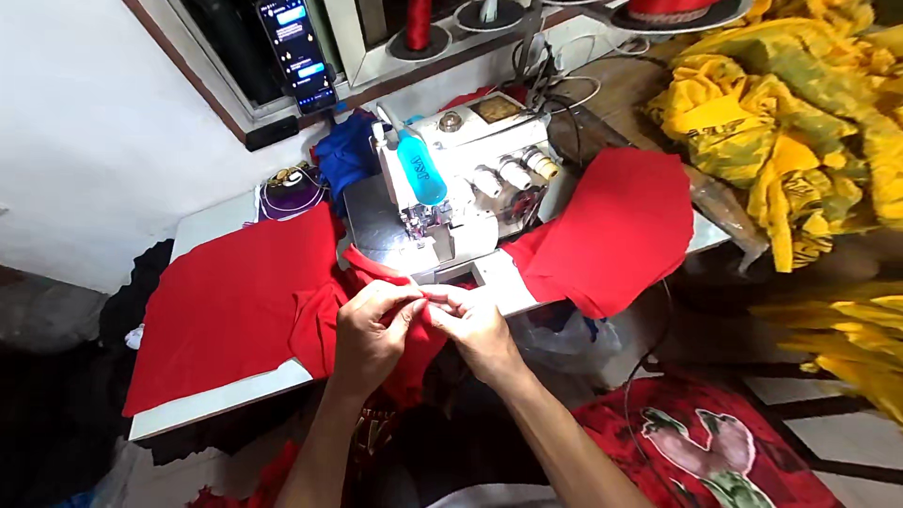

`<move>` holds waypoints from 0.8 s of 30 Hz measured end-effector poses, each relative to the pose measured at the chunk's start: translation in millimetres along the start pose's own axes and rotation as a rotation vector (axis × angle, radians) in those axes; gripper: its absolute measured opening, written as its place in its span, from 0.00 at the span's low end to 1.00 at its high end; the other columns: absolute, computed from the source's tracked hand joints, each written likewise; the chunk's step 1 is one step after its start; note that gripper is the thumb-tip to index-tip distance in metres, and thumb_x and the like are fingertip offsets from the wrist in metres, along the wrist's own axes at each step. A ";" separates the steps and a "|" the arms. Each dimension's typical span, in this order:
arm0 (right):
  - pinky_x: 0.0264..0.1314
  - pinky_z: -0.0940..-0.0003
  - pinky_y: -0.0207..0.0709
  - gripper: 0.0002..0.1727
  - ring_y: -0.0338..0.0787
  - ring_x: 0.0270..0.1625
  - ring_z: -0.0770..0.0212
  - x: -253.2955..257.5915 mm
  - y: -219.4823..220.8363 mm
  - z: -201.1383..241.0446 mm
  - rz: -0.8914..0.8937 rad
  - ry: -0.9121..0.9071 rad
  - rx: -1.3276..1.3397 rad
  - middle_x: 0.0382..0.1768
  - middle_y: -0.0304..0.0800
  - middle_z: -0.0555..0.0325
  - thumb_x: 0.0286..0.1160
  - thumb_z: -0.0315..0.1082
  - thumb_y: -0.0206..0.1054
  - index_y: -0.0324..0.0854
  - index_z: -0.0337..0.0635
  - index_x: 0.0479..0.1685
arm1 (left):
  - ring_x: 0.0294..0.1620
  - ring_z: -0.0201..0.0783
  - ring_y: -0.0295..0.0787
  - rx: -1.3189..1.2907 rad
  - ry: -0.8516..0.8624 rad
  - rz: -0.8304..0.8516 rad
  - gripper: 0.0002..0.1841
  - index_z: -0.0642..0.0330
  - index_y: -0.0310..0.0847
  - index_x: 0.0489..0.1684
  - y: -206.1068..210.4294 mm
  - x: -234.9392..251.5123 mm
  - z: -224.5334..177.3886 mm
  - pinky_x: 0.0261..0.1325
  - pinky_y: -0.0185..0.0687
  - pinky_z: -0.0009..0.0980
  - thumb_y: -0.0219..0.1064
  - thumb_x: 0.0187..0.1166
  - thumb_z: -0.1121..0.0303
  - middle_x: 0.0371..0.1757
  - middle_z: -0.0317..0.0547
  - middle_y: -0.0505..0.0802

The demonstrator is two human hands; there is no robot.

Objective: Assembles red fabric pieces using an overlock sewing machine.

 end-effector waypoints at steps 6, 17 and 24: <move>0.45 0.76 0.89 0.12 0.94 0.38 0.73 -1.2 4.2 6.0 0.056 -0.034 -0.152 0.38 0.98 0.64 0.73 0.27 0.71 0.93 0.43 0.54 | 0.42 0.21 0.90 0.034 -0.022 0.015 0.04 0.53 0.94 0.35 -5.8 2.0 4.2 0.45 0.88 0.18 0.81 0.66 0.69 0.40 0.30 0.94; 0.42 0.79 0.88 0.05 0.92 0.37 0.76 -12.0 0.5 9.7 -0.081 -0.266 -0.303 0.36 0.94 0.70 0.74 0.33 0.74 0.90 0.49 0.44 | 0.42 0.22 0.87 0.066 -0.102 0.099 0.01 0.50 0.94 0.33 -4.7 6.6 20.4 0.45 0.85 0.19 0.76 0.71 0.68 0.38 0.30 0.90; 0.37 0.79 0.84 0.06 0.89 0.36 0.78 -2.9 -0.2 13.8 -0.132 -0.210 -0.373 0.37 0.92 0.72 0.68 0.38 0.77 0.89 0.53 0.26 | 0.46 0.24 0.88 0.048 -0.234 0.034 0.03 0.49 0.94 0.36 -11.1 7.4 30.4 0.48 0.86 0.22 0.75 0.73 0.68 0.43 0.29 0.91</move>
Point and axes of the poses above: each hand's wrist, its own x-axis towards the middle knuckle, its own y-axis out of the palm, z = x × y, the point moved 8 cm from there along x, towards the middle knuckle
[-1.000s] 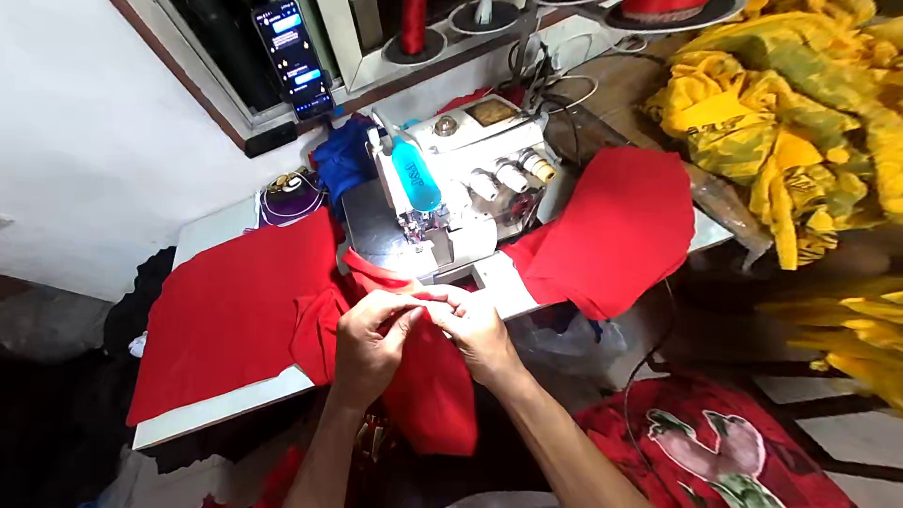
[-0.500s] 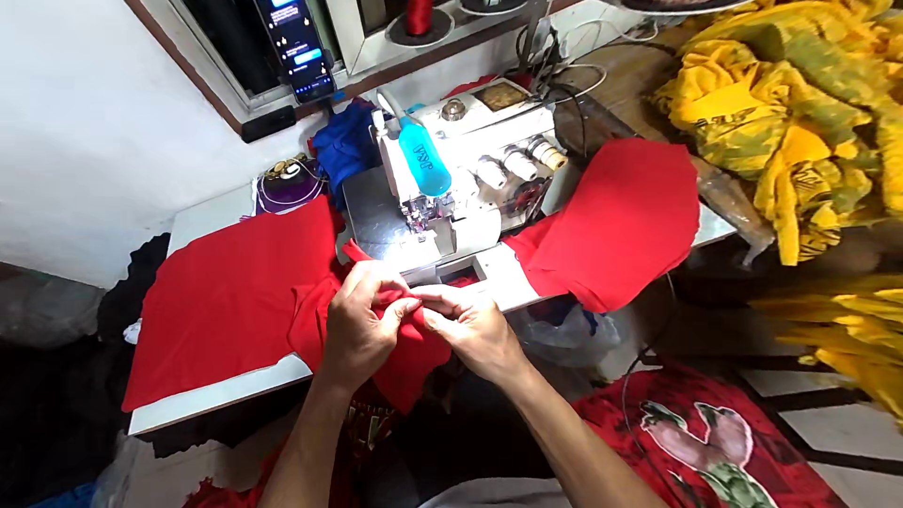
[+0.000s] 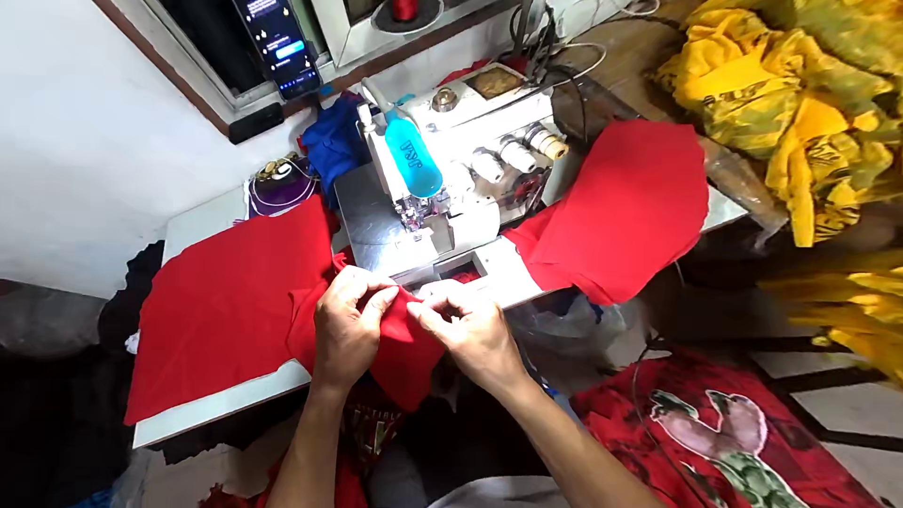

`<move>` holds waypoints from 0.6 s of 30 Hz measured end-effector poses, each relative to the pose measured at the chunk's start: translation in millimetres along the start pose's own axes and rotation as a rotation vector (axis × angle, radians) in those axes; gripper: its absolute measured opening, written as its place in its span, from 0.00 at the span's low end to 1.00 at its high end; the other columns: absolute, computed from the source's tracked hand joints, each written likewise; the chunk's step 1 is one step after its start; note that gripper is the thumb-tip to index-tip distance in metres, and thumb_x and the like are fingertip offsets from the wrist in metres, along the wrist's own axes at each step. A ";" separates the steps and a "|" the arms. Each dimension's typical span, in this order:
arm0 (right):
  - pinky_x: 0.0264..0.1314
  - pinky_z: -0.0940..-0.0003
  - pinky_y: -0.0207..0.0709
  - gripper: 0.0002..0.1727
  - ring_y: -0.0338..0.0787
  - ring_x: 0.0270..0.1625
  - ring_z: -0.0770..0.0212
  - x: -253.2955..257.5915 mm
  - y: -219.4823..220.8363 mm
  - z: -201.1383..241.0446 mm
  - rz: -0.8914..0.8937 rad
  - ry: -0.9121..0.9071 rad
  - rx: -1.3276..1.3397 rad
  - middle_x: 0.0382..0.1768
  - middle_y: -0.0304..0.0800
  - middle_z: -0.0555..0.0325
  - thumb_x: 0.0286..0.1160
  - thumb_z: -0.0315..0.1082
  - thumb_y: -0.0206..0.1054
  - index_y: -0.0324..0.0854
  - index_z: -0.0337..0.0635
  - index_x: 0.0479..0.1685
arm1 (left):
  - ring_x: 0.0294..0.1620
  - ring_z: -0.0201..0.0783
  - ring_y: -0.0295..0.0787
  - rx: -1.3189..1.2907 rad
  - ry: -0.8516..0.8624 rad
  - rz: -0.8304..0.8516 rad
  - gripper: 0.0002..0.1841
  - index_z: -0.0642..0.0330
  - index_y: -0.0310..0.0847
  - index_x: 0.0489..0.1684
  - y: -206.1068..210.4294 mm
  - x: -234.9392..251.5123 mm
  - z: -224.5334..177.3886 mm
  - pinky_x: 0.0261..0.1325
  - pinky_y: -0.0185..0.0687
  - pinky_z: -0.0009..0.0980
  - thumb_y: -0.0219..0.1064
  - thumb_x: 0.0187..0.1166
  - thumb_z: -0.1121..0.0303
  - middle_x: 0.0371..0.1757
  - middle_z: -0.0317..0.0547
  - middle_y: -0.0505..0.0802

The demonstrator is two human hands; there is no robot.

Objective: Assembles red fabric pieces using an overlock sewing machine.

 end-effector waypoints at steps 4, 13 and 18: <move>0.28 0.80 0.81 0.05 0.86 0.26 0.79 21.8 -9.3 3.2 -0.049 0.051 -0.064 0.26 0.90 0.75 0.69 0.40 0.76 0.88 0.53 0.32 | 0.46 0.23 0.88 0.094 0.093 0.008 0.02 0.52 0.93 0.36 -1.5 29.9 -16.3 0.50 0.85 0.21 0.74 0.73 0.70 0.43 0.32 0.92; 0.25 0.72 0.77 0.10 0.81 0.20 0.72 31.1 -25.3 -62.2 -0.138 0.361 -0.036 0.18 0.84 0.70 0.66 0.39 0.82 0.86 0.51 0.39 | 0.75 0.56 0.74 0.535 0.059 0.066 0.16 0.56 0.83 0.61 62.7 56.1 20.5 0.70 0.70 0.58 0.58 0.84 0.61 0.69 0.51 0.84; 0.22 0.76 0.74 0.11 0.79 0.18 0.74 46.4 -26.4 -55.2 -0.209 0.331 -0.043 0.17 0.83 0.70 0.66 0.39 0.82 0.85 0.50 0.37 | 0.88 0.66 0.58 0.707 0.077 0.177 0.26 0.63 0.72 0.80 76.0 74.1 27.4 0.75 0.59 0.69 0.50 0.86 0.61 0.89 0.59 0.68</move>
Point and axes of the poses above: each hand's wrist, its own x-axis towards the middle knuckle, its own y-axis out of the palm, z = x × y, the point moved 8 cm from there along x, towards the middle knuckle
